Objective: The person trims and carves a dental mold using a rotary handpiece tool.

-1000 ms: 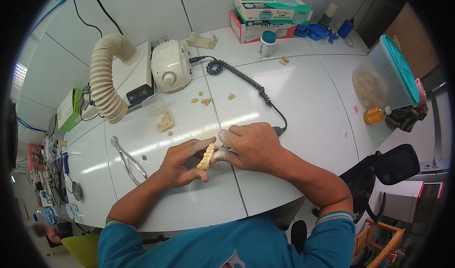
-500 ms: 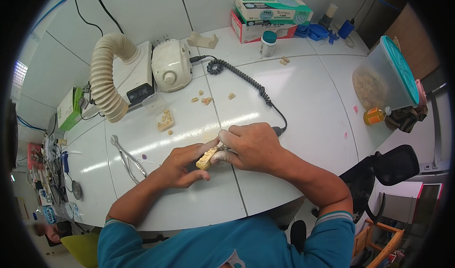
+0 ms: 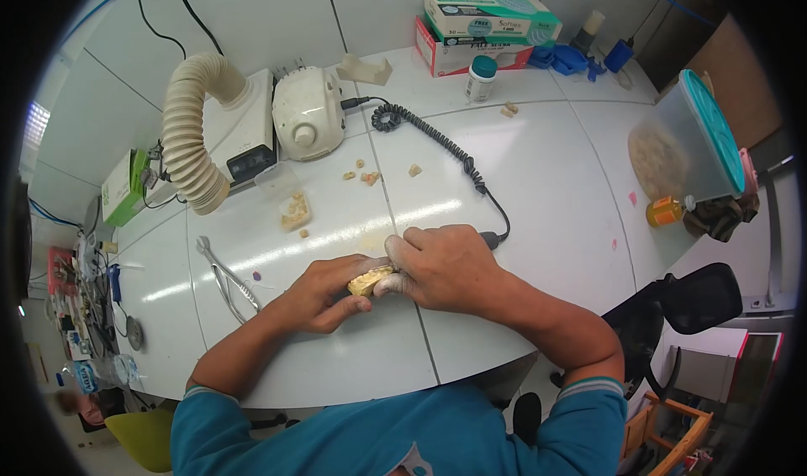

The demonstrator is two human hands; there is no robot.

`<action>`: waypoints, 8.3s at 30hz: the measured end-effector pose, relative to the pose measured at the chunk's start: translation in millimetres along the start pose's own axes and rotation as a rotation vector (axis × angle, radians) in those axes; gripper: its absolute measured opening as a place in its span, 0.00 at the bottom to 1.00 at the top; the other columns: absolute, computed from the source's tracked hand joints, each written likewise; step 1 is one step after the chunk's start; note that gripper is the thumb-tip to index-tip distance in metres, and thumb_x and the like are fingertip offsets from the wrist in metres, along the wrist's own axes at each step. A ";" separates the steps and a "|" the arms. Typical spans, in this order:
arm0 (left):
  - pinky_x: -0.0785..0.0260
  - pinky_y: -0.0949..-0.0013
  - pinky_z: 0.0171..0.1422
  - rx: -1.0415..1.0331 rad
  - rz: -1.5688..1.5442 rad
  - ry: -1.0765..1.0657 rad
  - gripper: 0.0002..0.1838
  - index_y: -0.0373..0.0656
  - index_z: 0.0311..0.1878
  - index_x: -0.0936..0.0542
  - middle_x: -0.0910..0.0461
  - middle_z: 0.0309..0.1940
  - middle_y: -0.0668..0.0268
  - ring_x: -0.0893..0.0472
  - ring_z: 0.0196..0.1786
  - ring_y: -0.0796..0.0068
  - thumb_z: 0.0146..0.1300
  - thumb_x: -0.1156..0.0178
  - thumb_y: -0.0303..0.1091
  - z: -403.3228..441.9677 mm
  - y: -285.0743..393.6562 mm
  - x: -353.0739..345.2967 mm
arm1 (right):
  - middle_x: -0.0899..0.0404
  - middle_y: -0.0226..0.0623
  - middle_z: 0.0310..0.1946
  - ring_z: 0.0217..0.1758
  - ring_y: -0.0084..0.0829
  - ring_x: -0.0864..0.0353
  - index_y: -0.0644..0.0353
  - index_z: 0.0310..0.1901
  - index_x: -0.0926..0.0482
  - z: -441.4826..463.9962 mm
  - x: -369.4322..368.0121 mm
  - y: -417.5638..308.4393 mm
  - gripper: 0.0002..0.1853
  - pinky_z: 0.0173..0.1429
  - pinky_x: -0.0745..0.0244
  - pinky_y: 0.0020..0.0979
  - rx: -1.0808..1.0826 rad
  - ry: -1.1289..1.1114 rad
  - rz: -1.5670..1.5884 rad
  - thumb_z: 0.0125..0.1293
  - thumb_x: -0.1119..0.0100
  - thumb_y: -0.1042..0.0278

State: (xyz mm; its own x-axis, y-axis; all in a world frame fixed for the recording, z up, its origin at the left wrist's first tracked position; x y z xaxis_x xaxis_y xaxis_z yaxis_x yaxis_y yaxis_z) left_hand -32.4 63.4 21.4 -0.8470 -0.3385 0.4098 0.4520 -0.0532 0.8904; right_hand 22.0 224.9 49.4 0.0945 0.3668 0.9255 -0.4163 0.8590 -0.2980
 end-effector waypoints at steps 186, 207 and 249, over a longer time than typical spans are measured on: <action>0.24 0.54 0.51 0.097 -0.036 -0.025 0.17 0.40 0.61 0.17 0.16 0.42 0.55 0.14 0.43 0.52 0.78 0.34 0.41 -2.2 -7.0 -2.5 | 0.20 0.35 0.27 0.26 0.38 0.16 0.59 0.42 0.17 1.4 -5.6 -2.0 0.30 0.30 0.24 0.39 -0.021 -0.065 -0.010 0.71 0.33 0.32; 0.25 0.54 0.50 0.108 -0.040 -0.022 0.16 0.41 0.60 0.17 0.17 0.40 0.56 0.15 0.42 0.51 0.79 0.34 0.42 -1.5 -4.8 -1.4 | 0.21 0.34 0.27 0.26 0.37 0.17 0.58 0.42 0.17 0.3 -3.7 -3.6 0.28 0.30 0.24 0.39 0.007 -0.035 0.004 0.70 0.30 0.35; 0.24 0.54 0.52 0.114 -0.038 -0.028 0.16 0.41 0.60 0.17 0.16 0.40 0.55 0.14 0.43 0.51 0.78 0.34 0.42 -3.3 -9.0 -2.6 | 0.21 0.34 0.27 0.26 0.38 0.16 0.57 0.42 0.18 -0.2 -5.4 -2.6 0.28 0.29 0.25 0.39 0.000 -0.030 -0.017 0.71 0.32 0.34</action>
State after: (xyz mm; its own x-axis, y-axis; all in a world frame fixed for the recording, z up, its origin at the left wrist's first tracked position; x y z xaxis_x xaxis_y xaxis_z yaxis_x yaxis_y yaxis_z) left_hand -33.4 61.7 11.7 -0.8709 -0.3120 0.3796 0.3865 0.0420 0.9213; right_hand 22.7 220.8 45.1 0.0746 0.3411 0.9370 -0.4150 0.8651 -0.2819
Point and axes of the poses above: each hand's wrist, its own z-axis towards the middle knuckle, its own x-axis out of the back of the hand, y = z × x, the point moved 7 cm from there along z, towards the middle knuckle
